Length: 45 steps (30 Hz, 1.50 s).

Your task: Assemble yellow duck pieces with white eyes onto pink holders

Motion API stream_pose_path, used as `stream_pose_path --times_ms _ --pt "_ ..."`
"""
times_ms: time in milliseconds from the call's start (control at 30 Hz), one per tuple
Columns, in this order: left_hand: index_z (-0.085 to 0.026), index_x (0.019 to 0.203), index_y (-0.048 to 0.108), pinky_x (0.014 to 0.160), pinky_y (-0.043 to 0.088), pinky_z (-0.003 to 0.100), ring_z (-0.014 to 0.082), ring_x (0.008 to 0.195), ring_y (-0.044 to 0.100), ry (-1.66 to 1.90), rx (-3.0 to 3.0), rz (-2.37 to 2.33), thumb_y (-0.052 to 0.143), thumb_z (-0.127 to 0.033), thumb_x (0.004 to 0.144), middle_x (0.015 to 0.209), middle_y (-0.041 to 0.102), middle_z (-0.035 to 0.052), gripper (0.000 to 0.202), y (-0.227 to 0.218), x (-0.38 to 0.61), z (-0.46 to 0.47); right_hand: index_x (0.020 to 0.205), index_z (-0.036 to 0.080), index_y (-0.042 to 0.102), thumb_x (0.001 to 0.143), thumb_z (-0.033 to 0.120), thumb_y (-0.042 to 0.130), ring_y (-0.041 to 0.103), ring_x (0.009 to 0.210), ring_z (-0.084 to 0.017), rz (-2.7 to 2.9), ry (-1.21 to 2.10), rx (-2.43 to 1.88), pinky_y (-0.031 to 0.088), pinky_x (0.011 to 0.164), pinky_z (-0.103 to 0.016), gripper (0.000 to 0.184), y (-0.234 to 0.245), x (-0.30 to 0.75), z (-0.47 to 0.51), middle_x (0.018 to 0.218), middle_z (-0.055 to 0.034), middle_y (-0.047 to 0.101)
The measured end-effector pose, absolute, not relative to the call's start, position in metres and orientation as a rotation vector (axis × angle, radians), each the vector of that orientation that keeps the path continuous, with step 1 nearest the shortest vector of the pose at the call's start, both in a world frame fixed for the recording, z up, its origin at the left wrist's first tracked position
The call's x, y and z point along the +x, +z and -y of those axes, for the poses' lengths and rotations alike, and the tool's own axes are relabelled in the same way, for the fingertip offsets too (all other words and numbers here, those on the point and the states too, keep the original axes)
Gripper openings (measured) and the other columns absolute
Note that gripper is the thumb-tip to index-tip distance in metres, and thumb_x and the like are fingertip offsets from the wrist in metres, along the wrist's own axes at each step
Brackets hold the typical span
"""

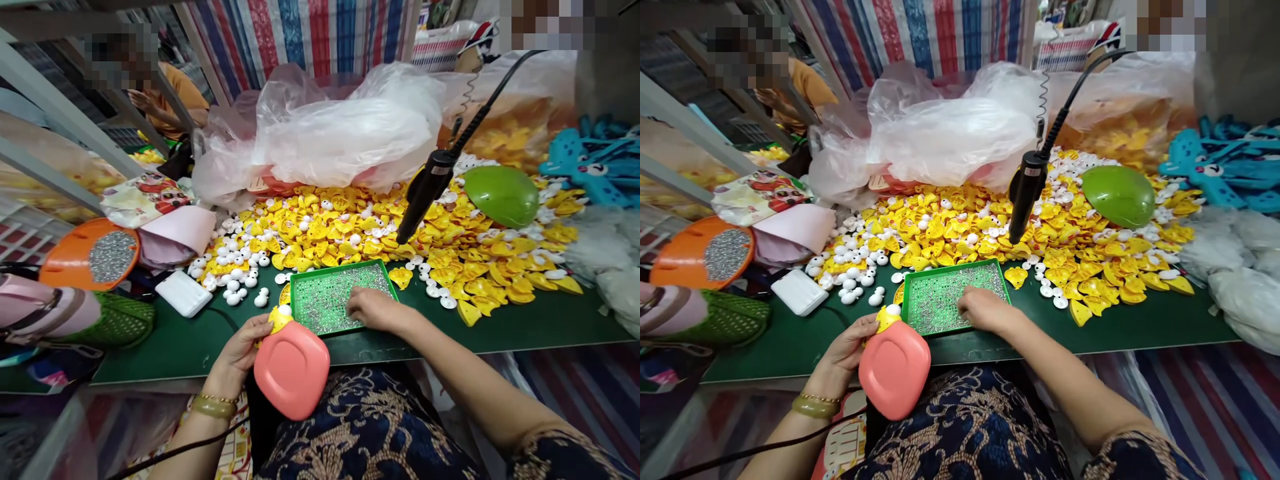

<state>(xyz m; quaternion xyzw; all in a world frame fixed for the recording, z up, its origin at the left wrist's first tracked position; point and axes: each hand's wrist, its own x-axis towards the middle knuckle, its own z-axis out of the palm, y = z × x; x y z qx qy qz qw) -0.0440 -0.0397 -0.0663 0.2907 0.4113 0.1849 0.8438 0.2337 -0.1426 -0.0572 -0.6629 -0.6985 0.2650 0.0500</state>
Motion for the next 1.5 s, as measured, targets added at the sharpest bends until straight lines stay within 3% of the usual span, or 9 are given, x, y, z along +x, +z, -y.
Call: stream_pose_path --times_ms 133,333,467,733,867,967,1133,1333,1500 --pt "-0.009 0.068 0.07 0.05 0.054 0.023 0.0162 0.052 0.064 0.393 0.542 -1.009 0.083 -0.006 0.049 0.064 0.07 0.0074 0.024 -0.065 -0.055 0.044 0.091 0.009 0.066 0.083 0.019 0.057 0.062 0.08 -0.025 1.949 0.719 -2.28 0.041 0.068 -0.033 0.015 -0.057 0.254 0.157 0.09 -0.0192 0.065" --pt "-0.009 0.068 0.067 0.048 0.055 0.025 0.0175 0.051 0.065 0.419 0.523 -1.116 0.078 0.002 0.05 0.063 0.069 0.0066 0.024 -0.059 -0.047 0.042 0.102 0.012 0.063 0.085 0.019 0.054 0.061 0.088 -0.02 1.946 0.72 -2.133 0.041 0.072 -0.028 0.021 -0.066 0.182 0.132 0.101 -0.014 0.064" --pt "-0.01 0.071 0.067 0.05 0.056 0.027 0.0182 0.052 0.066 0.432 0.56 -1.216 0.077 0.003 0.053 0.065 0.071 0.0072 0.024 -0.057 -0.047 0.04 0.097 0.019 0.068 0.086 0.025 0.055 0.058 0.089 -0.016 1.996 0.697 -2.019 0.04 0.073 -0.025 0.018 -0.072 0.181 0.107 0.099 -0.0079 0.062" --pt "-0.009 0.066 0.068 0.051 0.055 0.023 0.0181 0.053 0.066 0.381 0.565 -1.048 0.082 -0.001 0.047 0.063 0.07 0.0063 0.025 -0.058 -0.044 0.039 0.1 0.005 0.066 0.087 0.007 0.037 0.055 0.095 -0.028 1.654 0.461 -2.363 0.041 0.076 -0.037 0.032 -0.078 0.238 0.112 0.098 -0.0227 0.058" --pt "-0.009 0.067 0.068 0.05 0.054 0.022 0.0162 0.052 0.065 0.413 0.565 -1.037 0.079 0.001 0.048 0.063 0.069 0.0063 0.024 -0.064 -0.044 0.037 0.089 0.014 0.07 0.086 0.017 0.049 0.058 0.088 -0.021 1.884 0.589 -2.098 0.043 0.077 -0.031 0.022 -0.074 0.199 0.125 0.09 -0.013 0.063" --pt "-0.009 0.07 0.068 0.053 0.056 0.024 0.0174 0.054 0.066 0.41 0.567 -1.032 0.078 0.001 0.05 0.066 0.07 0.0073 0.024 -0.068 -0.046 0.036 0.092 0.022 0.07 0.084 0.025 0.054 0.059 0.09 -0.018 1.896 0.588 -1.854 0.044 0.081 -0.029 0.018 -0.075 0.196 0.144 0.092 -0.0068 0.065" --pt "-0.009 0.071 0.069 0.053 0.056 0.024 0.0168 0.054 0.066 0.42 0.583 -1.014 0.079 -0.001 0.051 0.067 0.071 0.0075 0.024 -0.072 -0.046 0.035 0.097 0.016 0.066 0.085 0.034 0.047 0.057 0.089 -0.024 1.125 0.152 -2.087 0.043 0.083 -0.038 0.029 -0.092 0.253 0.18 0.093 -0.0134 0.064" --pt "-0.009 0.065 0.068 0.048 0.055 0.022 0.0167 0.05 0.065 0.469 0.568 -1.072 0.077 0.003 0.047 0.062 0.069 0.0073 0.023 -0.059 -0.048 0.033 0.068 0.016 0.064 0.084 0.032 0.037 0.058 0.073 -0.023 1.082 0.402 -2.229 0.042 0.068 -0.031 0.035 -0.111 0.263 0.189 0.072 -0.0119 0.062" --pt "-0.011 0.069 0.07 0.047 0.055 0.024 0.017 0.048 0.063 0.538 0.656 -0.996 0.077 -0.001 0.045 0.062 0.069 0.0059 0.027 -0.015 -0.05 0.026 0.068 0.017 0.064 0.082 0.034 0.036 0.061 0.075 -0.021 1.056 0.483 -2.123 0.043 0.069 -0.029 0.036 -0.118 0.255 0.187 0.075 -0.0101 0.067"
